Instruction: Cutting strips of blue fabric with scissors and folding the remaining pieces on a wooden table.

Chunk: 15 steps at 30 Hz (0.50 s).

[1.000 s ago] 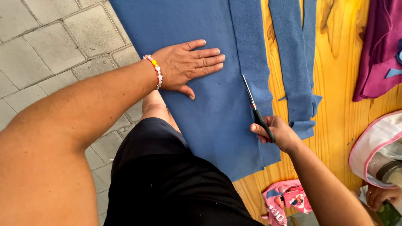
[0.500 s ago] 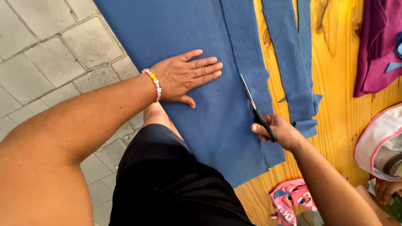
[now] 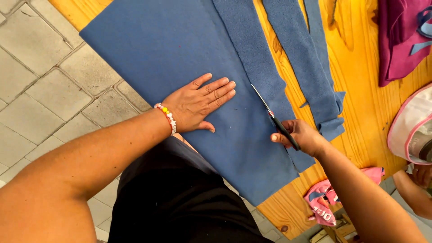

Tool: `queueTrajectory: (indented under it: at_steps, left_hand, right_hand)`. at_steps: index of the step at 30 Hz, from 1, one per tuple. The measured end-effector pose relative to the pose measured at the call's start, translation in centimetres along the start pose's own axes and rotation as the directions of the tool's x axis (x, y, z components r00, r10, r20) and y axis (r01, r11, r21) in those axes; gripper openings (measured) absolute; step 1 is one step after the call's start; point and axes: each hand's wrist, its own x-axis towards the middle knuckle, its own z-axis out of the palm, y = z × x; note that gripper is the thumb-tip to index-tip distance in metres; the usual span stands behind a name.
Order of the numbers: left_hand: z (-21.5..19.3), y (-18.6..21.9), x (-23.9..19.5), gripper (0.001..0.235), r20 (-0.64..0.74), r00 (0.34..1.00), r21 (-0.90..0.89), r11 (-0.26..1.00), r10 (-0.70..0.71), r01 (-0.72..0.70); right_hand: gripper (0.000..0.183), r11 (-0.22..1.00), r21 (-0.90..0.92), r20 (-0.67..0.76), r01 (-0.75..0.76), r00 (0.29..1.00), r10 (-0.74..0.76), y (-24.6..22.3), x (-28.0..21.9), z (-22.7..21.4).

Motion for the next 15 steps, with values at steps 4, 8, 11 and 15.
queueTrajectory:
  at_steps: [4, 8, 11, 15]
  left_hand:
    - [-0.7, 0.1, -0.1, 0.132, 0.003, 1.000, 0.007, 1.000, 0.005, -0.005]
    - [-0.8, 0.0, -0.1, 0.133, 0.011, 1.000, 0.020, 1.000, 0.005, -0.005]
    - [-0.7, 0.1, 0.0, 0.133, 0.020, 1.000, 0.014, 1.000, 0.003, -0.003]
    - [-1.1, 0.2, -0.2, 0.134, 0.009, 1.000, 0.020, 1.000, -0.004, 0.004]
  right_hand:
    - [0.045, 0.999, -0.028, -0.018, -0.023, 1.000, 0.023, -1.6, -0.5, 0.2]
    - [0.046, 0.999, 0.000, -0.001, -0.037, 0.999, 0.037, -1.1, -0.1, 0.6]
    - [0.044, 0.999, 0.045, 0.025, -0.018, 1.000, 0.016, -0.3, 1.0, 0.9]
    - [0.043, 0.996, 0.085, 0.018, -0.008, 1.000, 0.007, -1.3, 0.9, 1.7]
